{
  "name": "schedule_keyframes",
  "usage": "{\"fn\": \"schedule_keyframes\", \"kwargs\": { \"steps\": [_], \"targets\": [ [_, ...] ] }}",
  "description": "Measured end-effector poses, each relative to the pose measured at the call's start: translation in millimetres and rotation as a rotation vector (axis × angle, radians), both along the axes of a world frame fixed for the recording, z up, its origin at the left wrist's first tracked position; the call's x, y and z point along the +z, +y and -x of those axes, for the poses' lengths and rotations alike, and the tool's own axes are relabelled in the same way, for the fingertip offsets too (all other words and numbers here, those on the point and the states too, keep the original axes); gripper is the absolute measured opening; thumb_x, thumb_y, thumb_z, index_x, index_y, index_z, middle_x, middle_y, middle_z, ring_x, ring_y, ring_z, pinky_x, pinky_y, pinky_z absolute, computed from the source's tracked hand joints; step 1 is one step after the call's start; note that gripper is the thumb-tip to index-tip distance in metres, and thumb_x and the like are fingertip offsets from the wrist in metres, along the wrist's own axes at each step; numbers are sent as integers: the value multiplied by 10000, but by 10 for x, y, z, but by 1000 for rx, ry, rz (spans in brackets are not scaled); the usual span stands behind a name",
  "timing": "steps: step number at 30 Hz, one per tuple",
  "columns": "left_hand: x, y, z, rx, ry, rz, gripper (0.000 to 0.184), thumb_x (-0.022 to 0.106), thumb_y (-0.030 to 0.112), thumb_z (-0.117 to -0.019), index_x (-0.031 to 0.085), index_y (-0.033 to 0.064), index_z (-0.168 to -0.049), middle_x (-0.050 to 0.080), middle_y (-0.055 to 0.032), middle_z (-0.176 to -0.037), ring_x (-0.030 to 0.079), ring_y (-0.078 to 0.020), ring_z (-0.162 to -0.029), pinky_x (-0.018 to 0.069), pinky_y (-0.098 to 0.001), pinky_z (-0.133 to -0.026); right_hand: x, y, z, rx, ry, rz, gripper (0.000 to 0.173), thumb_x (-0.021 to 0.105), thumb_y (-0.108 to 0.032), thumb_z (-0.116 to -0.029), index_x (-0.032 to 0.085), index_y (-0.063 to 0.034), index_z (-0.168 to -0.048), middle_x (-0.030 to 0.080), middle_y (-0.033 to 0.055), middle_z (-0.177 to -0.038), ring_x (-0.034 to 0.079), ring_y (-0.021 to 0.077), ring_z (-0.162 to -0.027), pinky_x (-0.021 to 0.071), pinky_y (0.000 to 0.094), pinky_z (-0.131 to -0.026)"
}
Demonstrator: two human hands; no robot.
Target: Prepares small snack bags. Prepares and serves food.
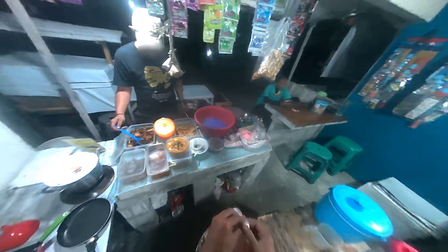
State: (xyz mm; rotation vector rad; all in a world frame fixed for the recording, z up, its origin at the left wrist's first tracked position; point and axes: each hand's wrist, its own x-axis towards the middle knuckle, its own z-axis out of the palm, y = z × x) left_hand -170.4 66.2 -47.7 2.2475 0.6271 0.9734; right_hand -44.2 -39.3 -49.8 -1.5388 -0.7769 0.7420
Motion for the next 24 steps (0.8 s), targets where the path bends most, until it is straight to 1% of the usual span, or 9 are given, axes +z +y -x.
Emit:
{"fn": "schedule_keyframes", "kwargs": {
  "steps": [3,8,10,12,13,17,19,21,24],
  "targets": [
    [-52,-21,58,24,58,21,166,683,129,-954,798,116,-1074,749,-68,-1036,730,-158,-941,611,-317,-869,-54,20,-29,67,108,34,185,753,-61,-894,724,7,-1064,723,100,-1132,706,149,-964,612,338,-859],
    [-154,-131,71,142,154,-54,178,625,116,-971,772,59,-1054,734,-126,-1028,736,-226,-928,621,-361,-845,-199,182,-44,82,38,162,146,729,-46,-873,729,-6,-1014,734,85,-890,699,160,-816,605,376,-776],
    [-240,-117,55,196,183,-31,172,648,156,-954,776,83,-1044,717,-126,-1071,711,-245,-1004,607,-365,-883,-183,257,53,27,-80,149,266,706,-43,-862,677,25,-1117,727,104,-904,702,178,-821,604,395,-771],
    [-269,-107,65,247,247,-38,178,664,200,-931,780,127,-1045,690,-117,-1079,667,-274,-1058,600,-381,-860,-159,296,155,-13,-61,125,468,672,-17,-880,512,56,-1313,729,132,-966,718,185,-855,613,393,-785],
    [-244,-116,69,257,304,-31,207,657,204,-941,779,133,-1092,704,-122,-1102,679,-286,-1071,607,-402,-851,-160,321,203,-44,-45,120,491,664,-13,-895,485,62,-1345,725,143,-979,716,187,-859,609,394,-785],
    [-266,-145,12,214,491,81,327,550,127,-986,694,85,-1277,680,-153,-1246,653,-318,-1173,574,-452,-945,-299,412,279,-139,-82,197,339,667,-67,-941,585,51,-1248,702,147,-921,689,214,-803,594,426,-747],
    [-263,-128,50,191,555,169,385,494,79,-1016,605,24,-1380,624,-196,-1334,591,-348,-1264,521,-457,-1038,-418,524,299,-96,-56,286,325,679,-105,-959,620,54,-1236,710,173,-930,691,250,-820,587,473,-783],
    [-354,-92,88,216,578,143,396,497,48,-1005,585,-12,-1387,629,-209,-1321,595,-347,-1260,513,-434,-1052,-456,614,360,-31,-8,344,288,653,-121,-977,643,30,-1221,718,160,-930,698,246,-831,588,468,-778],
    [-531,-64,217,264,548,111,380,513,35,-994,630,23,-1356,661,-178,-1253,633,-317,-1188,535,-402,-1015,-490,620,475,57,125,350,241,583,-88,-1001,662,8,-1207,724,133,-905,697,211,-792,590,420,-710]
  ]
}}
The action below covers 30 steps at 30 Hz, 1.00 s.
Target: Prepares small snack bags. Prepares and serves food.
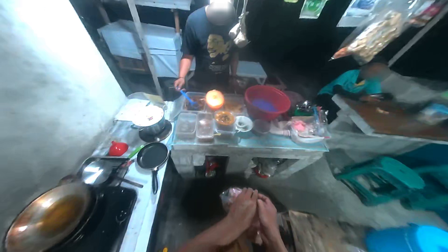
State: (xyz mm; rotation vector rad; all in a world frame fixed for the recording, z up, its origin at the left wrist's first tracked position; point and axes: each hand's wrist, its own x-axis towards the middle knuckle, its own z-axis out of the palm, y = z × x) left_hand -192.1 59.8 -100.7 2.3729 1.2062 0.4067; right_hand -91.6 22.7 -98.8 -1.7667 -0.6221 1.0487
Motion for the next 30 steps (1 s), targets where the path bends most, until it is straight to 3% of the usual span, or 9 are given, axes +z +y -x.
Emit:
{"fn": "schedule_keyframes", "kwargs": {
  "steps": [5,7,9,12,14,17,20,26,30],
  "targets": [
    [14,137,221,-40,-158,262,438,570,31,-960,649,122,-1381,616,-152,-1366,573,-298,-1291,461,-431,-1112,-85,-80,-82,21,290,-139,224,599,-24,-951,633,27,-1166,688,88,-860,646,124,-673,559,291,-577],
    [83,233,307,-66,-295,365,359,591,74,-969,703,120,-1308,643,-96,-1378,598,-224,-1288,455,-406,-1127,-42,-104,-143,87,231,-190,293,647,-11,-900,595,25,-1186,683,89,-942,663,133,-790,585,311,-690],
    [134,268,386,-31,-411,455,298,590,116,-977,741,122,-1235,714,-60,-1266,662,-164,-1189,505,-385,-1072,46,-120,-141,140,180,-237,363,706,-4,-871,592,33,-1214,707,118,-1003,695,172,-887,610,350,-794],
    [100,315,466,37,-512,524,221,625,182,-988,769,151,-1152,749,2,-1159,681,-85,-1109,530,-335,-1036,45,-60,-152,189,144,-271,490,776,-18,-825,588,25,-1276,735,134,-981,719,203,-871,623,369,-785],
    [79,305,478,74,-534,511,205,633,183,-984,774,153,-1131,753,12,-1135,680,-70,-1094,527,-321,-1028,10,-20,-108,164,41,-242,477,802,-51,-808,640,10,-1252,737,121,-989,715,195,-860,620,356,-769],
    [68,217,436,205,-575,480,190,646,163,-964,778,167,-1101,756,30,-1095,685,-56,-1060,543,-309,-997,29,25,-36,140,-136,-193,334,811,-116,-803,733,-34,-1117,687,109,-1147,702,179,-946,628,342,-821],
    [45,111,369,295,-588,427,191,676,143,-939,775,145,-1102,752,14,-1106,691,-58,-1050,559,-282,-978,50,56,17,139,-259,-129,180,785,-134,-870,771,-74,-1039,768,44,-978,733,132,-851,628,340,-792],
    [82,185,359,263,-518,346,268,673,80,-908,757,109,-1160,721,-43,-1180,686,-112,-1082,561,-308,-990,-121,111,121,76,-516,-346,302,727,-210,-866,775,-87,-1138,764,48,-1011,729,136,-906,623,362,-816],
    [98,375,324,199,-465,245,304,679,12,-872,773,127,-1137,725,-65,-1197,675,-176,-1141,538,-371,-1037,-13,230,182,-2,-212,-305,326,712,-82,-901,697,-15,-1220,770,85,-1031,745,151,-881,634,350,-799]
  ]
}}
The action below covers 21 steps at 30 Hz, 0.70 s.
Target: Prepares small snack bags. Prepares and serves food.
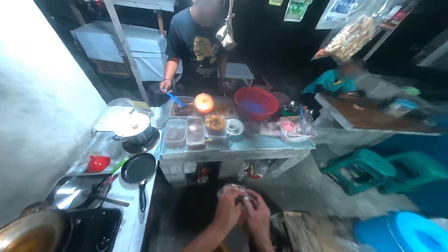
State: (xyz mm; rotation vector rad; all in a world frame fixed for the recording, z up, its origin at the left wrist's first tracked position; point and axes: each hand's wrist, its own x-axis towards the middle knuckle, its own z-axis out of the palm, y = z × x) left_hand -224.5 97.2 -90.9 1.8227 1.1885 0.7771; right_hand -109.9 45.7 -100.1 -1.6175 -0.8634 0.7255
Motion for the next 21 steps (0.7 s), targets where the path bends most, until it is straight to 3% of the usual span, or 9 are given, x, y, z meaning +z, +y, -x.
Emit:
{"fn": "schedule_keyframes", "kwargs": {
  "steps": [4,6,8,10,12,15,18,21],
  "targets": [
    [-21,93,107,-24,-23,-92,176,704,33,-874,762,85,-1032,741,-61,-1043,715,-146,-973,598,-329,-918,79,-38,-59,154,265,48,374,626,-35,-925,656,0,-1297,761,113,-1043,730,177,-915,618,365,-808],
    [-82,37,221,-45,-69,-124,143,723,24,-852,753,68,-985,719,-74,-1060,706,-145,-947,606,-316,-872,101,-112,-36,197,329,59,378,620,-19,-936,639,14,-1313,756,125,-1069,729,190,-940,620,374,-826],
    [-157,20,287,-96,-166,-162,175,686,24,-882,758,62,-1037,707,-94,-1138,700,-143,-1000,607,-305,-888,70,-107,5,168,300,24,378,630,-28,-949,613,18,-1324,750,119,-1077,727,180,-960,618,360,-849],
    [-210,-38,323,-177,-246,-170,285,636,43,-916,731,59,-1184,656,-119,-1273,654,-159,-1150,571,-322,-986,39,-140,25,135,239,5,374,639,-48,-974,595,18,-1339,750,124,-1089,732,187,-965,624,370,-855],
    [-231,-77,320,-219,-269,-185,319,693,90,-934,725,119,-1249,635,-88,-1304,623,-138,-1201,554,-309,-1028,60,-201,42,116,184,-1,370,646,-61,-976,574,2,-1333,757,115,-1047,743,187,-914,636,374,-809],
    [-195,-59,264,-175,-277,-270,179,737,123,-928,795,183,-1086,716,11,-1142,678,-67,-1062,596,-258,-937,139,-295,40,70,134,16,404,637,-91,-967,552,-25,-1356,753,89,-1022,734,171,-886,629,373,-783],
    [-144,-106,27,-201,-290,-332,167,741,98,-888,802,150,-1035,736,5,-1104,692,-71,-1050,605,-260,-925,263,-459,-47,-122,128,51,551,771,-166,-922,513,-79,-1401,780,43,-1009,762,159,-855,659,374,-771],
    [-141,-250,-321,-330,-307,-260,151,732,67,-881,757,8,-1018,733,-104,-1035,713,-108,-960,618,-273,-852,337,-749,-155,-415,121,-3,643,888,-165,-805,537,-87,-1338,780,9,-996,763,131,-822,662,347,-779]
  ]
}}
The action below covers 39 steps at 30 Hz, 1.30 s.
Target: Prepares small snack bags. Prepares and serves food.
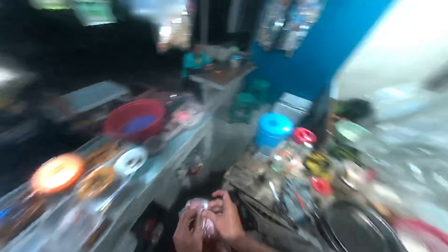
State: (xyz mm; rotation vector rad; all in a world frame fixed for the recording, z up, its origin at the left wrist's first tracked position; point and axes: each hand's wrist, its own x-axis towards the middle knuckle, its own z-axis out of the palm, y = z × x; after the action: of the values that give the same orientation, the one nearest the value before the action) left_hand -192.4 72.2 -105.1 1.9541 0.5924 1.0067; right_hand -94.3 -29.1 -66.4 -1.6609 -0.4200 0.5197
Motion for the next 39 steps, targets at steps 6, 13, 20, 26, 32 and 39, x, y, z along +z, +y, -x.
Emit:
{"fn": "schedule_keyframes", "kwargs": {
  "steps": [6,13,20,26,32,39],
  "targets": [
    [108,-668,-793,-562,3,201,173,642,-25,-932,658,-74,-1097,689,-151,-1098,695,-110,-947,610,-274,-831,-25,-1197,-364,-88,-401,415,612,778,-550,-858,680,-131,-1293,617,84,-1398,538,268,-1331,396,602,-1109],
    [638,-1754,-1769,-1116,-258,-9,167,717,105,-941,723,33,-1091,729,-68,-1128,718,-113,-1011,631,-282,-879,251,-2641,-487,-499,-366,454,431,628,-326,-1012,649,-84,-1369,606,99,-1452,612,220,-1295,500,464,-1109],
    [1804,-2836,-2776,-1299,-383,-440,214,623,274,-1026,750,128,-1117,691,-40,-1237,694,-91,-1070,622,-270,-867,1070,-4541,-648,-1230,-443,16,292,607,-254,-991,672,-28,-1164,728,38,-938,709,108,-815,625,335,-758],
    [2740,-4177,-3473,-1297,-44,-847,437,464,95,-1037,576,194,-1447,461,-13,-1591,714,-268,-1063,593,-486,-849,2276,-5536,-1280,-1245,-956,-483,430,353,-348,-1088,428,-36,-1374,681,50,-1090,696,180,-972,613,433,-844],
    [3048,-4902,-4077,-1141,242,-1001,524,580,22,-959,539,132,-1469,496,-227,-1485,678,-448,-1028,566,-626,-817,2948,-5694,-2242,-1098,-685,-560,338,388,-232,-1113,412,-137,-1437,670,82,-1173,701,226,-1009,613,479,-841],
    [2987,-4505,-3800,-1133,86,-970,316,484,152,-1061,647,92,-1326,601,-155,-1371,667,-340,-1131,585,-494,-888,2778,-5580,-2835,-954,-601,-337,355,484,-235,-1084,481,-69,-1398,685,72,-1081,703,183,-920,618,426,-805]
  ]
}}
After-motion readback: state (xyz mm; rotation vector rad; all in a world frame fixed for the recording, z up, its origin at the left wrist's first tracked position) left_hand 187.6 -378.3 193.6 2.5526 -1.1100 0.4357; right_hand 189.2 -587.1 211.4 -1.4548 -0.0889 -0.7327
